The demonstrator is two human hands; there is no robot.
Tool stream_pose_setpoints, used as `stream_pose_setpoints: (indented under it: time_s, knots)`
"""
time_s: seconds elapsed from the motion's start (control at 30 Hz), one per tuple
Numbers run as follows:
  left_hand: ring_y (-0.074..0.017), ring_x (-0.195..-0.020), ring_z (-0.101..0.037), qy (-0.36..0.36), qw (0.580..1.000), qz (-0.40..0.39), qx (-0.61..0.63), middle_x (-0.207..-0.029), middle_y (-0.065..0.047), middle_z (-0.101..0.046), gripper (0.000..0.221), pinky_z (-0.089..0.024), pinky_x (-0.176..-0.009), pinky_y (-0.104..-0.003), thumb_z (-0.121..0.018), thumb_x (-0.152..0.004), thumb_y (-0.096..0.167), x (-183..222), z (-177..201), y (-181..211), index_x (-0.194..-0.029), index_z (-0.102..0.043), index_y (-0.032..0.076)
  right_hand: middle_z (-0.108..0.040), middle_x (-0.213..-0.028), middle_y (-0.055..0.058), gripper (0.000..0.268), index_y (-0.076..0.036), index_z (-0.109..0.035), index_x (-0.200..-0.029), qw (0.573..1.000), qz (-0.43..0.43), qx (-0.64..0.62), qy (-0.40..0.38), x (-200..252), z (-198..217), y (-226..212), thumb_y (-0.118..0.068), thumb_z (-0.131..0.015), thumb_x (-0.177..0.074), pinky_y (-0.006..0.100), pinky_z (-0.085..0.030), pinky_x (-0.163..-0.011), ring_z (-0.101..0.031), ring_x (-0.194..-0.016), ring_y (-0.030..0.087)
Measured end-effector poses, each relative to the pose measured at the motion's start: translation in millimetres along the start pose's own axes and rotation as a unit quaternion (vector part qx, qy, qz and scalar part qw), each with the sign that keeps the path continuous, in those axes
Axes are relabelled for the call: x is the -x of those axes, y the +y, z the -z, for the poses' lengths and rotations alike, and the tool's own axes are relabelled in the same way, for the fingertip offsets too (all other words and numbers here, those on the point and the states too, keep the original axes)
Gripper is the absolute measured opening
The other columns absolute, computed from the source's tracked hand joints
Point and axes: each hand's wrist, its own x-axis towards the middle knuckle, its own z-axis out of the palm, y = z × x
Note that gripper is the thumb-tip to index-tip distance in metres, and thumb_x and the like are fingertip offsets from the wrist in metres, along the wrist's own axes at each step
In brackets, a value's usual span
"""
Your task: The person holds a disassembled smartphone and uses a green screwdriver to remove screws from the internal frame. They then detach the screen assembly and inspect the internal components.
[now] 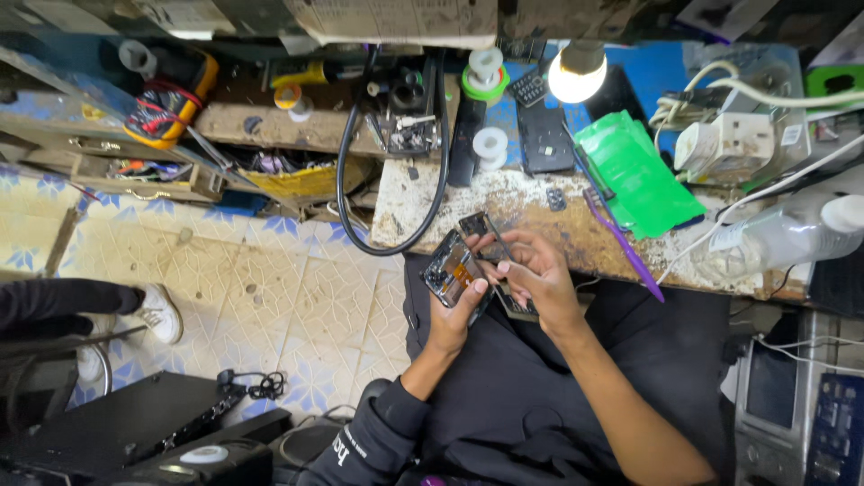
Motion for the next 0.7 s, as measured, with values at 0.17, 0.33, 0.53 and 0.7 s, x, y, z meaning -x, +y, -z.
stream_pose_setpoints:
  time_s: [0.17,0.33,0.53,0.7]
  knots:
    - [-0.024,-0.086,-0.068,0.001,1.0,-0.002,0.0,-0.137,-0.032,-0.058,0.067,-0.056,-0.08,-0.037,-0.071,-0.094,0.018,-2.7,5.0,-7.1,-0.145,-0.042,-0.015,-0.048,-0.066,0.009,0.04,0.006,-0.057,-0.125,1.0,0.003,0.015,0.011,-1.2,-6.3,-5.5,0.005,-0.068,-0.087,0.023,-0.038,-0.029,-0.042,-0.036,0.009]
    - [-0.0231,-0.088,-0.069,0.001,1.0,-0.006,0.0,-0.135,-0.031,-0.06,0.066,-0.055,-0.081,-0.036,-0.069,-0.095,0.016,-1.0,3.6,-4.7,-0.145,-0.042,-0.015,-0.048,-0.072,0.007,0.04,0.006,-0.057,-0.126,0.999,0.017,0.043,0.013,2.4,-6.7,-3.6,0.003,-0.071,-0.088,0.022,-0.039,-0.03,-0.046,-0.038,0.009]
    - [-0.0223,-0.084,-0.069,0.005,1.0,-0.008,-0.016,-0.128,-0.03,-0.064,0.065,-0.055,-0.08,-0.037,-0.069,-0.095,0.021,-3.7,4.3,-6.5,-0.143,-0.042,-0.015,-0.052,-0.071,0.01,0.037,0.008,-0.056,-0.126,0.998,0.023,0.054,0.016,0.9,-7.2,-0.9,0.002,-0.069,-0.091,0.021,-0.04,-0.031,-0.048,-0.037,0.01]
    - [-0.0243,-0.086,-0.07,0.028,1.0,-0.008,0.005,-0.122,-0.03,-0.064,0.064,-0.056,-0.08,-0.038,-0.069,-0.095,0.018,-2.2,3.1,-9.3,-0.144,-0.043,-0.014,-0.06,-0.07,0.015,0.032,0.009,-0.059,-0.12,0.998,0.019,0.048,0.022,0.5,-5.4,4.1,-0.002,-0.071,-0.092,0.023,-0.044,-0.032,-0.05,-0.037,0.011]
